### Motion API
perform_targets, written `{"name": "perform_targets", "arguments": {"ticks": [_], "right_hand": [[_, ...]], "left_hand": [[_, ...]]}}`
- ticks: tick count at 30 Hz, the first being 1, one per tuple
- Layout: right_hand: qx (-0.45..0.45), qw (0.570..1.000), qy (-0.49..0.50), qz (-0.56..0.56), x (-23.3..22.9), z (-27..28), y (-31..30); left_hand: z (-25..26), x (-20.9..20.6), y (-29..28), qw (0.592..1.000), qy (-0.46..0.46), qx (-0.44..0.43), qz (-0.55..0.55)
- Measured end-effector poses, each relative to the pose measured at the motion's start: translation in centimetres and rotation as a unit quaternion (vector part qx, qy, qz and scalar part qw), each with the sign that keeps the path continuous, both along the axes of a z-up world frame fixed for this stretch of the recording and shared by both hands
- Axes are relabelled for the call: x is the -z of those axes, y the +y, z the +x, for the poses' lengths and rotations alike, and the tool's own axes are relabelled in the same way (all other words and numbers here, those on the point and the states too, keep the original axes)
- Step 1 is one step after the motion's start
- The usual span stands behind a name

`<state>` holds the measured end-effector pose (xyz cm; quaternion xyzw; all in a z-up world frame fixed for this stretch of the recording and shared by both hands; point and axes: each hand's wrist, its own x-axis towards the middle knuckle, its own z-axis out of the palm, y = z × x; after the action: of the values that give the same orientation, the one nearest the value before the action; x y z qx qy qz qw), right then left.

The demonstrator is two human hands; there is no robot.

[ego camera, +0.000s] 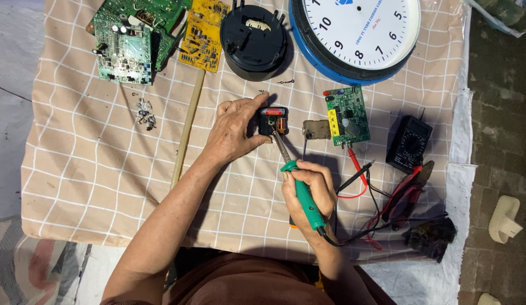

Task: The person uses a soldering iron to work on a small black electronic component, likely a battery holder, while holding it with their left hand. They then use a multimeter with red and black probes to test the component and a nearby circuit board. The workspace is a table covered with a checkered cloth, containing various electronic parts and tools.

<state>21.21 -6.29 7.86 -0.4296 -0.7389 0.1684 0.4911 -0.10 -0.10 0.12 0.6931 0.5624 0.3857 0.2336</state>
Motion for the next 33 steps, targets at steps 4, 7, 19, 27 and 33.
{"name": "perform_targets", "arguments": {"ticks": [4,7,19,27,33], "right_hand": [[-0.001,1.000,-0.003,0.001,0.0,0.0,0.1],[-0.004,1.000,-0.008,0.006,-0.3,0.0,0.1],[0.025,0.995,0.077,-0.051,-0.4,-0.1,-0.5],[0.039,0.995,0.088,-0.008,-0.1,-0.7,-0.1],[-0.021,0.997,0.069,0.004,-4.5,3.1,-2.5]], "left_hand": [[0.0,-0.1,0.0,1.000,0.000,0.001,-0.003],[0.1,-0.1,0.0,1.000,0.000,0.000,0.003],[0.3,-1.6,0.2,0.996,0.003,0.029,0.081],[-0.2,0.3,0.2,0.999,0.031,-0.011,-0.003],[-1.1,1.2,0.2,0.996,0.081,0.024,0.001]]}}
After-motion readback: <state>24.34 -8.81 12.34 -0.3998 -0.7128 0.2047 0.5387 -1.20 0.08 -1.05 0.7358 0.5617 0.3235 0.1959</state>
